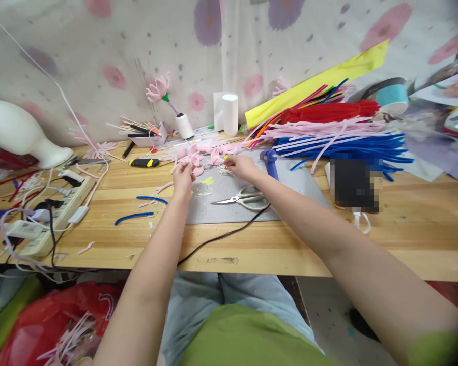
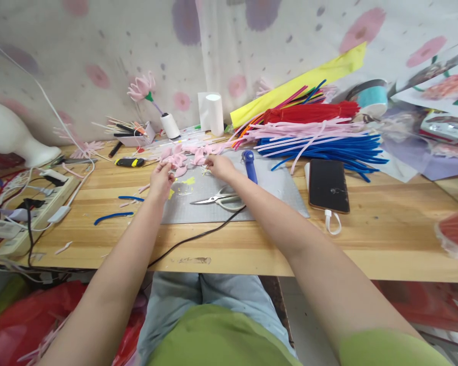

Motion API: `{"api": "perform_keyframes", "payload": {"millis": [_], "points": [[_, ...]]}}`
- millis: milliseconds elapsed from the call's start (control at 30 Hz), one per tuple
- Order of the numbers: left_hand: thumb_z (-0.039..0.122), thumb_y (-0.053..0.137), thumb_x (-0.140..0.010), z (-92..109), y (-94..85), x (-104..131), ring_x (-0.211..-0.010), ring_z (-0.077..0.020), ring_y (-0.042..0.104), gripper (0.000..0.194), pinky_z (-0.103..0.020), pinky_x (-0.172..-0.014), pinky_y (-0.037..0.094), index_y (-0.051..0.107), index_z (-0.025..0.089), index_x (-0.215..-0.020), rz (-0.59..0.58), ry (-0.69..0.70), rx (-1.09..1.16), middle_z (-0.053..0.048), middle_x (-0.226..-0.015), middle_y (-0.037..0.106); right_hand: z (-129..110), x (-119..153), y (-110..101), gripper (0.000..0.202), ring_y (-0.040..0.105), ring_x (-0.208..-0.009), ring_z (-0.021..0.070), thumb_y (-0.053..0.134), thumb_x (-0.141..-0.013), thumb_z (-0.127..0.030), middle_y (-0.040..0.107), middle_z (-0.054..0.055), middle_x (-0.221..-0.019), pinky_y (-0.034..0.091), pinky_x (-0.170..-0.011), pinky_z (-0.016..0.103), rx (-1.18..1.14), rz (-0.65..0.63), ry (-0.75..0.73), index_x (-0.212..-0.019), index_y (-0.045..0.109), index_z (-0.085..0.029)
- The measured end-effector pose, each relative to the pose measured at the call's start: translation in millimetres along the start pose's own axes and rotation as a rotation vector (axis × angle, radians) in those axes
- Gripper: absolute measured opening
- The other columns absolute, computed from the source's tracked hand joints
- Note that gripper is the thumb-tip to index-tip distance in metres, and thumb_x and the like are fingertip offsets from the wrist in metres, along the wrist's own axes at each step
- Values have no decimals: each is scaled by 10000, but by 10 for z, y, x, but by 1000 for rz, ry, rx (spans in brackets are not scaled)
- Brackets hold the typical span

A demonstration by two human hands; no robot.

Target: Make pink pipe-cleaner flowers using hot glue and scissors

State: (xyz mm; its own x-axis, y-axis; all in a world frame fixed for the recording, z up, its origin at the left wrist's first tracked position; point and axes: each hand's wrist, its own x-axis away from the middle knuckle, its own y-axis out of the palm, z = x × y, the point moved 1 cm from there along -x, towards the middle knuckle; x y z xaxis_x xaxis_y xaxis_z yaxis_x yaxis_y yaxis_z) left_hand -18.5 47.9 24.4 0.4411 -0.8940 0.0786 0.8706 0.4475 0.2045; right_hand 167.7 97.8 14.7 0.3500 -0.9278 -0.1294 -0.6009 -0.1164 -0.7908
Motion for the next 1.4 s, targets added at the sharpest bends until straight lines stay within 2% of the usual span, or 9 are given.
{"api": "perform_keyframes", "payload": {"millis": [167, 300, 400, 567, 733, 867, 1067, 1233, 1400], "points": [[223, 578, -729, -99, 155, 68, -373, -23, 353, 113, -169, -403, 260, 476, 176, -721, -95, 18, -164, 52, -578, 551, 5, -9, -24, 450, 602, -1030, 192, 460, -730, -38, 676, 70, -1089, 434, -869, 283, 172, -58, -68, -1133, 612, -166], [225, 553, -751, -167, 272, 61, -391, -48, 363, 70, -182, -424, 264, 503, 176, -751, -190, 69, -332, 58, -507, 509, 23, -11, -81, 550, 551, -1122, 206, 451, -660, 38, 642, 85, -1159, 410, -946, 323, 134, -64, -105, -1152, 599, -157], [249, 552, -755, -184, 350, 29, -401, -55, 361, 76, -192, -442, 281, 522, 180, -760, -251, 116, -423, 58, -518, 512, -27, -9, -104, 457, 587, -1052, 180, 480, -671, 30, 659, 82, -1103, 434, -929, 319, -126, -26, -99, -1068, 621, -146], [235, 561, -739, -132, 423, 4, -495, -81, 468, 75, -215, -522, 345, 550, 165, -715, -391, 212, -571, 26, -556, 557, -194, 16, -59, 151, 617, -700, 116, 597, -740, -135, 669, 39, -806, 508, -682, 267, -746, -47, 65, -892, 598, -134], [262, 559, -736, -113, 382, -10, -536, -97, 509, 105, -229, -547, 356, 588, 161, -741, -462, 301, -710, 8, -606, 605, -256, 20, 20, 156, 541, -548, 72, 696, -674, -138, 576, -25, -606, 478, -584, 216, -891, 48, 183, -739, 554, -140], [246, 570, -727, -141, 353, -2, -526, -95, 508, 96, -222, -532, 342, 584, 165, -778, -445, 294, -710, 12, -600, 602, -258, 0, 77, 225, 542, -546, 76, 730, -657, -206, 566, -29, -603, 466, -545, 201, -795, 94, 222, -729, 524, -156], [168, 632, -664, -113, 262, 29, -479, -81, 471, 208, -206, -519, 326, 529, 177, -844, -414, 176, -551, 37, -560, 598, -157, -9, 127, 115, 579, -622, 92, 609, -721, -172, 606, -9, -709, 470, -599, 218, -591, 141, 272, -814, 543, -157], [170, 634, -656, -119, 105, -28, -459, -75, 444, 155, -204, -490, 310, 529, 171, -770, -384, 129, -552, 15, -571, 603, -52, 38, 207, 120, 576, -722, 112, 594, -718, -202, 660, 13, -802, 425, -674, 229, -167, 18, 152, -826, 621, -157], [213, 628, -668, -187, 32, -74, -478, -91, 466, 143, -217, -497, 325, 543, 177, -778, -420, 154, -658, 19, -577, 589, -135, 100, 226, 142, 579, -755, 127, 566, -745, -239, 685, 20, -855, 376, -637, 220, 47, -71, 47, -850, 647, -186]]}}
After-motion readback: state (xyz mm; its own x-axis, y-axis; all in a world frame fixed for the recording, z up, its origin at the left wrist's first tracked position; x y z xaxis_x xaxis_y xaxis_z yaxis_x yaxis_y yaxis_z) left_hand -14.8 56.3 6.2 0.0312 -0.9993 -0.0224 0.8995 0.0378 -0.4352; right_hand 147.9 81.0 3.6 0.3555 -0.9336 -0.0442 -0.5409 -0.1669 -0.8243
